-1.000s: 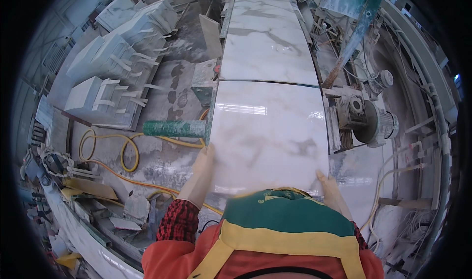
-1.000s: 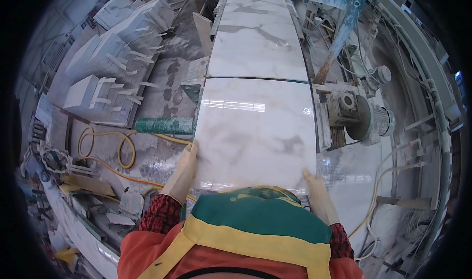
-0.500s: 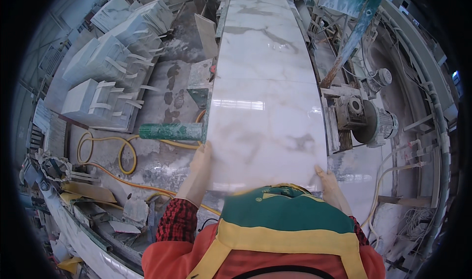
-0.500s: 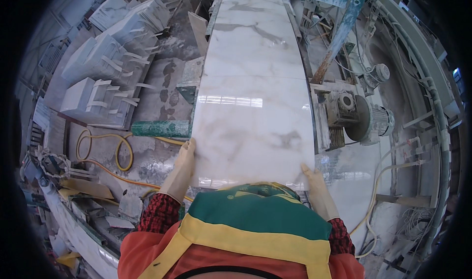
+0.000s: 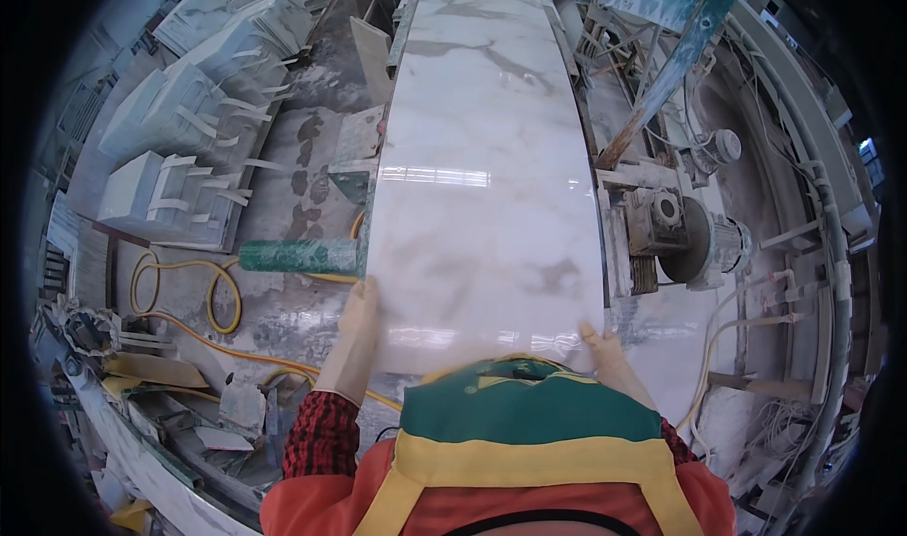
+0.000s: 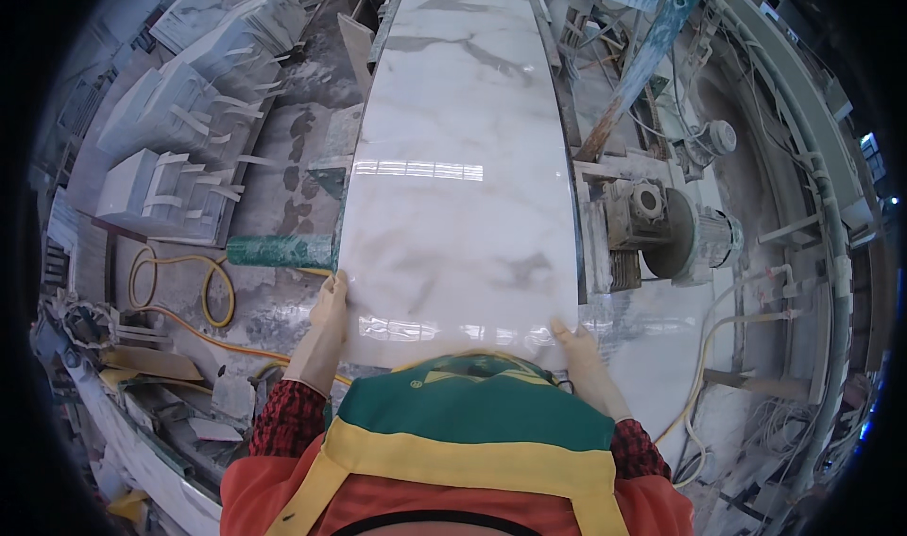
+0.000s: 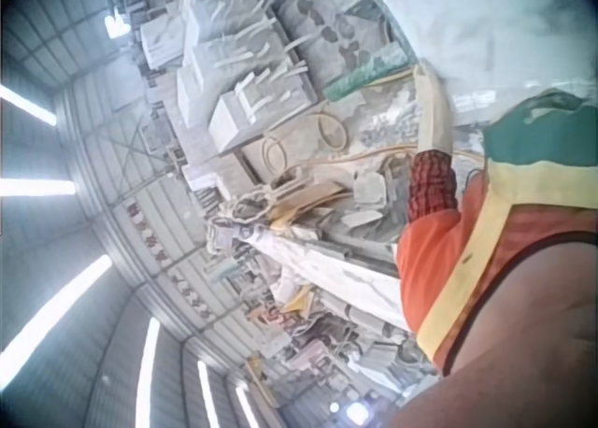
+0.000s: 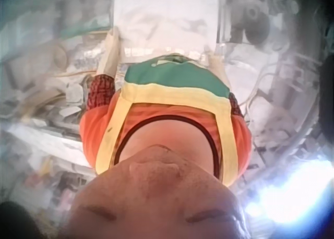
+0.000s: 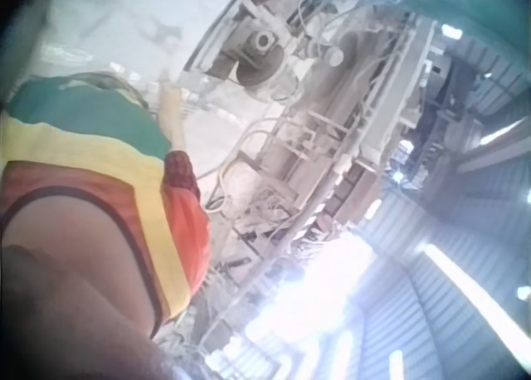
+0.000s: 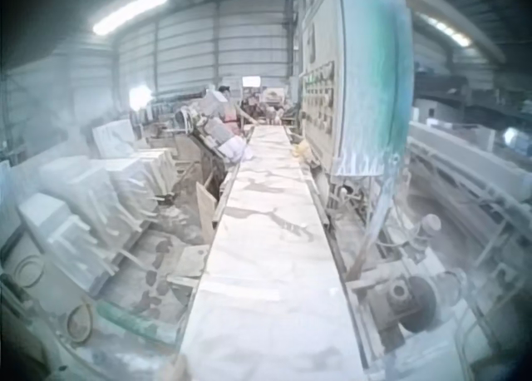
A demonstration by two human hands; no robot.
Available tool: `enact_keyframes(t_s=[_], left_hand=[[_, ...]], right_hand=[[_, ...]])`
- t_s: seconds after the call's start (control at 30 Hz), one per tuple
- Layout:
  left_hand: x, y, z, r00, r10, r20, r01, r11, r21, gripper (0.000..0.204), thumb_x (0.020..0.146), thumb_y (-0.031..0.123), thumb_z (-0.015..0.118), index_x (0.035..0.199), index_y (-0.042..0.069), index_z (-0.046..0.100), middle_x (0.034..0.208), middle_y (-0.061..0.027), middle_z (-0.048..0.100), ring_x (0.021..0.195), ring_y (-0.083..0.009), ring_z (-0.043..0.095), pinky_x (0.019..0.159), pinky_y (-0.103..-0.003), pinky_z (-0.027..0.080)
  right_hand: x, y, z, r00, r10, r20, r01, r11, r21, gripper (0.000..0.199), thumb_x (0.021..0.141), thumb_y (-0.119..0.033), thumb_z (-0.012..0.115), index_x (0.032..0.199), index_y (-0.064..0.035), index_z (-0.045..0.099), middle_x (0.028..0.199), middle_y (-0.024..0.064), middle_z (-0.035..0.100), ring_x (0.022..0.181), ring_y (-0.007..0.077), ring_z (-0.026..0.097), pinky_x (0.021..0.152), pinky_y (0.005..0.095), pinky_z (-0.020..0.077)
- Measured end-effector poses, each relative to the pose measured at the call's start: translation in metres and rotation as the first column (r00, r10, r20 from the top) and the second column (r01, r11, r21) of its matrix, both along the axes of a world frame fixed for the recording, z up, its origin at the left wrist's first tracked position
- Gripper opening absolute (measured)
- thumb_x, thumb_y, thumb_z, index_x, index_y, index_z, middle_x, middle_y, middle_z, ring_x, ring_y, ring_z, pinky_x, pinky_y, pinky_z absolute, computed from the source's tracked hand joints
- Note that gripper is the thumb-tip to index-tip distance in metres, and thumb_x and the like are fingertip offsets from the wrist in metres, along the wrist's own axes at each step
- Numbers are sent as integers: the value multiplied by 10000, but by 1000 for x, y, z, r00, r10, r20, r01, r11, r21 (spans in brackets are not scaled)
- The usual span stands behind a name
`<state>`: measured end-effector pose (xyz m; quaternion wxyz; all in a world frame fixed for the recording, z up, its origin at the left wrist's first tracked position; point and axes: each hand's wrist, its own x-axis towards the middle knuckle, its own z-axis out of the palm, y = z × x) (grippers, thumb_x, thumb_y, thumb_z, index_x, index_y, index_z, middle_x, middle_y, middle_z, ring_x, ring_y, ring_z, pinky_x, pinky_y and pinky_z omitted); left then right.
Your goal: The person repeatedly picks up large white marble-like slabs from a conveyor belt, lifts them, and places them back down or onto a stack. The person wears gloves and an apron while performing this repetitive handling task in a factory setting.
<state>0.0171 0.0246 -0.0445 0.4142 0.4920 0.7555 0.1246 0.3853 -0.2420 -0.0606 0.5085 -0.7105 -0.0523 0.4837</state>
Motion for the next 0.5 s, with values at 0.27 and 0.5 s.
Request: enact_keyframes(t_s=[0.27,0.5], left_hand=[[2,2,4,997,-46,-58,47,999,15,657,1009,639,394,1456,193,574,1331,-116,689,1251,-324,625,1098,-420,415],[-5,6,2,987,-127,-99,130,991,26,655,1026,631,358,1419,156,580,1344,-147,672,1263,-348,611,1082,-422,420]], right_hand=[[-2,8,-6,999,32,-6,-32,999,-9,644,947,-347,771,1420,28,546,1309,122,658,1158,223,631,1001,369,517],[-1,0,-13,996,-4,87,7,999,-41,672,928,-300,797,1430,47,515,1303,144,652,1153,257,638,995,386,530]])
